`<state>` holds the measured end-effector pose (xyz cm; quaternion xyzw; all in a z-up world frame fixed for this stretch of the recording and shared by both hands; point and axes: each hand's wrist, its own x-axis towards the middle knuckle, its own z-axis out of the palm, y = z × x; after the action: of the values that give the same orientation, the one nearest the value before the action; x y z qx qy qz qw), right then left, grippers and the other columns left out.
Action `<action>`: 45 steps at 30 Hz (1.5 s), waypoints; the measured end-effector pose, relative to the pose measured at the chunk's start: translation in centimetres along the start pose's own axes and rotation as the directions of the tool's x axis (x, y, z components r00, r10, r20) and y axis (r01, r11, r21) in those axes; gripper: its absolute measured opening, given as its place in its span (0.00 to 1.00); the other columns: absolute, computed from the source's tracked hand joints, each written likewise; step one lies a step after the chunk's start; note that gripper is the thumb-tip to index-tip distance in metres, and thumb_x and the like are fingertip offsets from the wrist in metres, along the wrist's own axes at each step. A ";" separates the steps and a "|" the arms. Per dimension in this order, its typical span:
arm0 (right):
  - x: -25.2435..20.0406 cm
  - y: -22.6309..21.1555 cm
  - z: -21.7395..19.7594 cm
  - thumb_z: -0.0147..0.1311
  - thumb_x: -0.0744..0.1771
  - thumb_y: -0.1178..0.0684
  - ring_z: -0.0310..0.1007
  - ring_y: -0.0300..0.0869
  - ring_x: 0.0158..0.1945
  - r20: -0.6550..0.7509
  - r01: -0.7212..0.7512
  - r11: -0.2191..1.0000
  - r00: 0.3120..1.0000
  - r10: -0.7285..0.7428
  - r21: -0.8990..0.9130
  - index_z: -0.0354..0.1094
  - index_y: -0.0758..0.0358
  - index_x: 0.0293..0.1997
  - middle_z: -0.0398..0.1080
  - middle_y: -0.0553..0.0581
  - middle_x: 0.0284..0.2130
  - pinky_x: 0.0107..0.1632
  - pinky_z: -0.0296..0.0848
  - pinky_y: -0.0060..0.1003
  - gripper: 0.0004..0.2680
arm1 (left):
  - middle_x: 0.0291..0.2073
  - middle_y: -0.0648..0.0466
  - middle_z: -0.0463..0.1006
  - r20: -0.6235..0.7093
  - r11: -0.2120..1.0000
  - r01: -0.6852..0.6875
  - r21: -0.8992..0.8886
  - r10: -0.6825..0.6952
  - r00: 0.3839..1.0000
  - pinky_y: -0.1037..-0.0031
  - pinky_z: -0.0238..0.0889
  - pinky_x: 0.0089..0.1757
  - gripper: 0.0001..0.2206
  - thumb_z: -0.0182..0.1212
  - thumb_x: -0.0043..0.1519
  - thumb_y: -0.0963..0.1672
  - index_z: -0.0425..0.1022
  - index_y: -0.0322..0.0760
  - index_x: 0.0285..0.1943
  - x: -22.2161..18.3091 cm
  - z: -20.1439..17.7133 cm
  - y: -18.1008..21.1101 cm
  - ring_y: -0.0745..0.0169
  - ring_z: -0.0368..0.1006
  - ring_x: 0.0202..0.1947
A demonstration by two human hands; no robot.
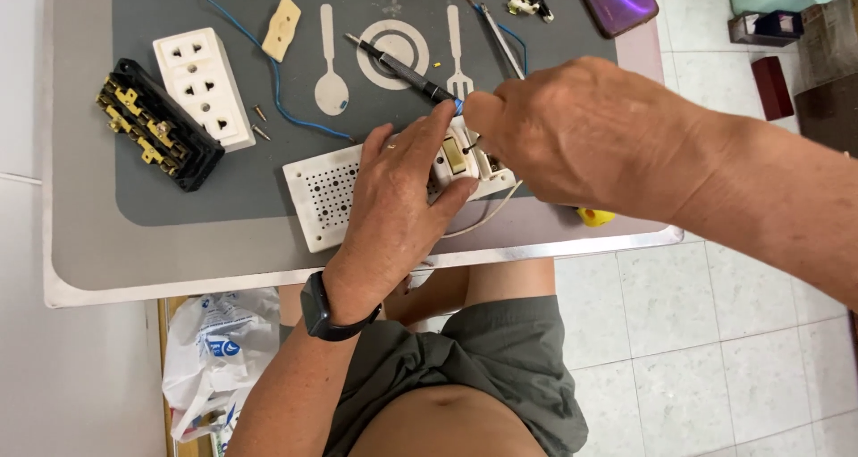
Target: Disassembling and inspecting an electrical outlet component using a screwdriver and pliers on a work mat.
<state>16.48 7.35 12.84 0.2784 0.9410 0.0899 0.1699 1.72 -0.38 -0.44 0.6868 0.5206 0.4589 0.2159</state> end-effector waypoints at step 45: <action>0.2 0.5 -0.2 0.55 0.64 0.57 0.69 0.36 0.16 0.041 0.229 0.960 0.973 -0.226 -0.159 0.68 0.59 0.30 0.72 0.56 0.25 0.40 0.75 0.32 0.03 | 0.47 0.38 0.80 0.011 0.999 -0.012 -0.043 0.013 1.000 0.56 0.53 0.59 0.32 0.72 0.48 0.39 0.64 0.25 0.62 0.2 0.3 -0.4 0.42 0.71 0.57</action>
<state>16.47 7.91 13.13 0.1547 0.9543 0.1430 0.2118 1.76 -0.03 -0.86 0.6880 0.5052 0.4673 0.2306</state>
